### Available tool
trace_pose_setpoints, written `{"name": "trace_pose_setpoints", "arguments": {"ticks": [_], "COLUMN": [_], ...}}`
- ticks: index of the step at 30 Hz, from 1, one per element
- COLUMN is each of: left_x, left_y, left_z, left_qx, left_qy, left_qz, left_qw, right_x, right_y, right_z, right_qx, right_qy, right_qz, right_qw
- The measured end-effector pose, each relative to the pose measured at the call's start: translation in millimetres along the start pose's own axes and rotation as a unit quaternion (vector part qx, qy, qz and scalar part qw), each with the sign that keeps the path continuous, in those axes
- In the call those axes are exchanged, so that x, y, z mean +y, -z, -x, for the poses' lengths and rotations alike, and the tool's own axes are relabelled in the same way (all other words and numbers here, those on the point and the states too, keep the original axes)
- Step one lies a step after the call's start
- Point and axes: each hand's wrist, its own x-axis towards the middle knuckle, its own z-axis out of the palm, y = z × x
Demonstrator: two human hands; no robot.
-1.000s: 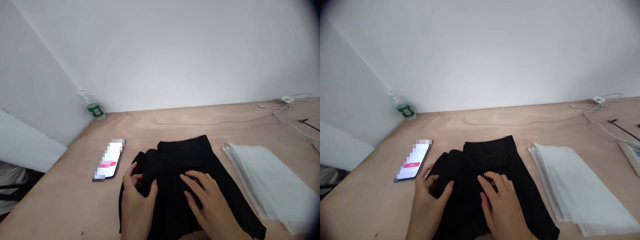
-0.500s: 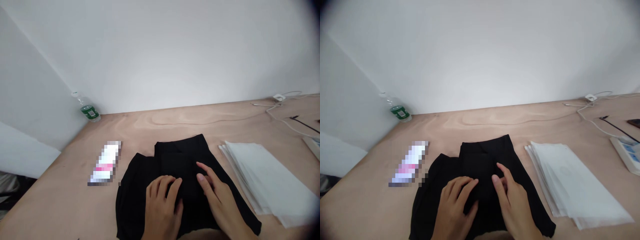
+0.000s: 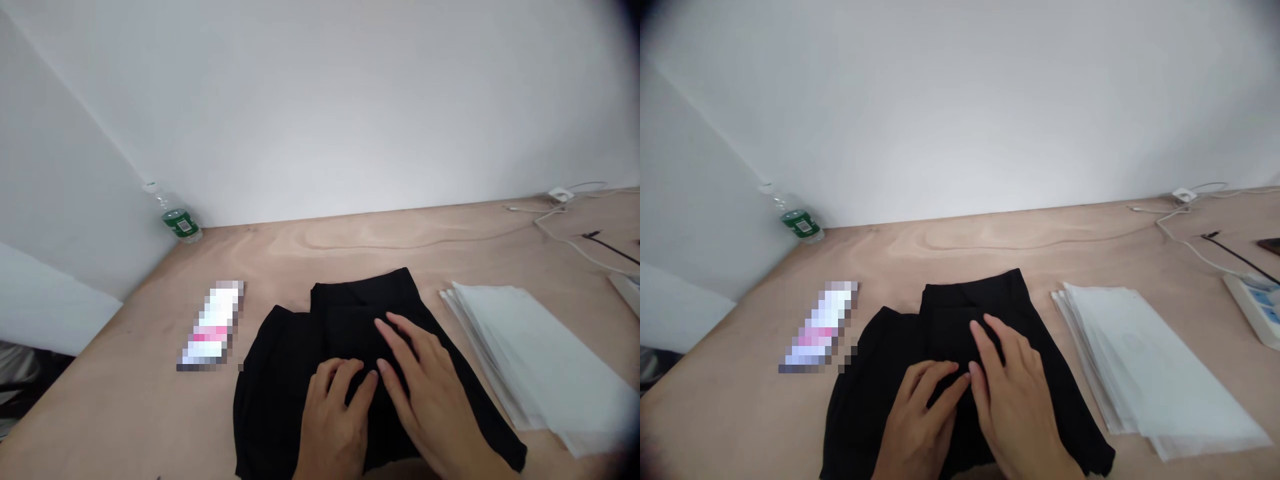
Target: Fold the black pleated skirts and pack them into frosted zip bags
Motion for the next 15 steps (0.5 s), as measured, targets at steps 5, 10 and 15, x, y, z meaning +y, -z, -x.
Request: {"name": "trace_pose_setpoints", "arguments": {"ticks": [5,10,15], "left_x": [3.0,-7.6,-34.5], "left_y": [13.2,7.5,-17.7], "left_z": [-10.8,-30.3,-30.7], "left_qx": [-0.057,-0.089,-0.214], "left_qy": [0.022,0.000,-0.021], "left_qz": [0.065,0.006,-0.028], "left_qw": [0.996,0.996,0.976], "right_x": [2.3,8.3,9.9], "right_y": [-17.2,-28.3,-34.2], "right_z": [-10.0,-4.3,-3.2], "right_qx": [-0.089,-0.099,-0.108], "right_qy": [0.059,0.042,0.030], "right_qz": [0.034,0.022,0.017], "right_qw": [0.994,0.994,0.994]}}
